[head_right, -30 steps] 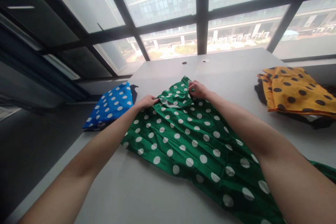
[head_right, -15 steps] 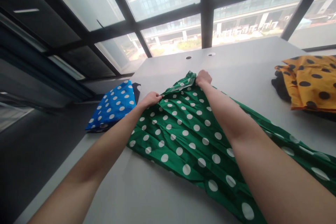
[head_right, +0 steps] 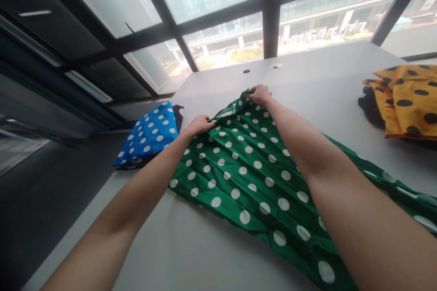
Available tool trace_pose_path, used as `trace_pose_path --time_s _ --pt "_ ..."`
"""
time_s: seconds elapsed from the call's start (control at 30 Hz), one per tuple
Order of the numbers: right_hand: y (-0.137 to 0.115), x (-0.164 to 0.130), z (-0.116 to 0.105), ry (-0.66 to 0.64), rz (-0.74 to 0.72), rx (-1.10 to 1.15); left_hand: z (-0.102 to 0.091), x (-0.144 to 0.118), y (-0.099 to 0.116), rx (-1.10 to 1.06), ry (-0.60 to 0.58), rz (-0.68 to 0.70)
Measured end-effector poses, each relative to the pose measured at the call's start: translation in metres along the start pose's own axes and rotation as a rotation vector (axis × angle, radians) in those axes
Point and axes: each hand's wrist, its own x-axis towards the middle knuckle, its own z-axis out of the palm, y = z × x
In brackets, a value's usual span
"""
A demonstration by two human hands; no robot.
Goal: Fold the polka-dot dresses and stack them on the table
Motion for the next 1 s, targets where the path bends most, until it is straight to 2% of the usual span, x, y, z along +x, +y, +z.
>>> trace_pose_path --time_s 0.07,0.13,0.2,0.23,0.3,0.37,0.43,0.5,0.57,0.63,0.73,0.87,0.93,1.0 --pt "-0.005 0.003 -0.001 0.018 0.098 0.006 0.001 -0.003 0.001 0.0 0.038 -0.025" --pt "-0.012 0.001 0.001 0.048 0.157 0.0 0.003 -0.012 0.008 0.036 0.201 -0.02" --pt "-0.019 -0.011 0.003 0.061 0.152 -0.014 0.008 -0.027 0.024 0.081 0.388 0.09" --pt "-0.023 -0.022 0.003 0.057 0.121 -0.024 0.013 -0.037 0.035 0.097 0.433 0.19" --pt "-0.029 -0.054 0.002 0.032 0.017 -0.056 0.026 -0.056 0.059 0.106 0.387 0.43" --pt "-0.032 -0.102 -0.002 0.004 -0.111 -0.107 0.042 -0.074 0.082 0.099 0.252 0.64" --pt "-0.029 -0.162 -0.011 -0.018 -0.27 -0.204 0.058 -0.086 0.097 0.095 0.119 0.751" --pt "-0.018 -0.227 -0.025 -0.027 -0.324 -0.238 0.071 -0.091 0.103 0.105 0.029 0.756" --pt "0.002 -0.289 -0.045 -0.034 -0.321 -0.226 0.077 -0.088 0.101 0.115 0.002 0.714" --pt "0.033 -0.339 -0.07 -0.04 -0.281 -0.217 0.078 -0.083 0.095 0.114 0.014 0.671" --pt "0.096 -0.39 -0.119 -0.005 -0.076 -0.252 0.076 -0.075 0.085 0.122 0.029 0.596" --pt "0.176 -0.421 -0.186 0.076 0.234 -0.362 0.069 -0.065 0.08 0.17 0.036 0.541" --pt "0.201 -0.428 -0.208 0.076 0.314 -0.381 0.062 -0.058 0.088 0.207 0.046 0.535" --pt "0.212 -0.43 -0.221 0.038 0.328 -0.347 0.055 -0.053 0.107 0.226 0.085 0.538"
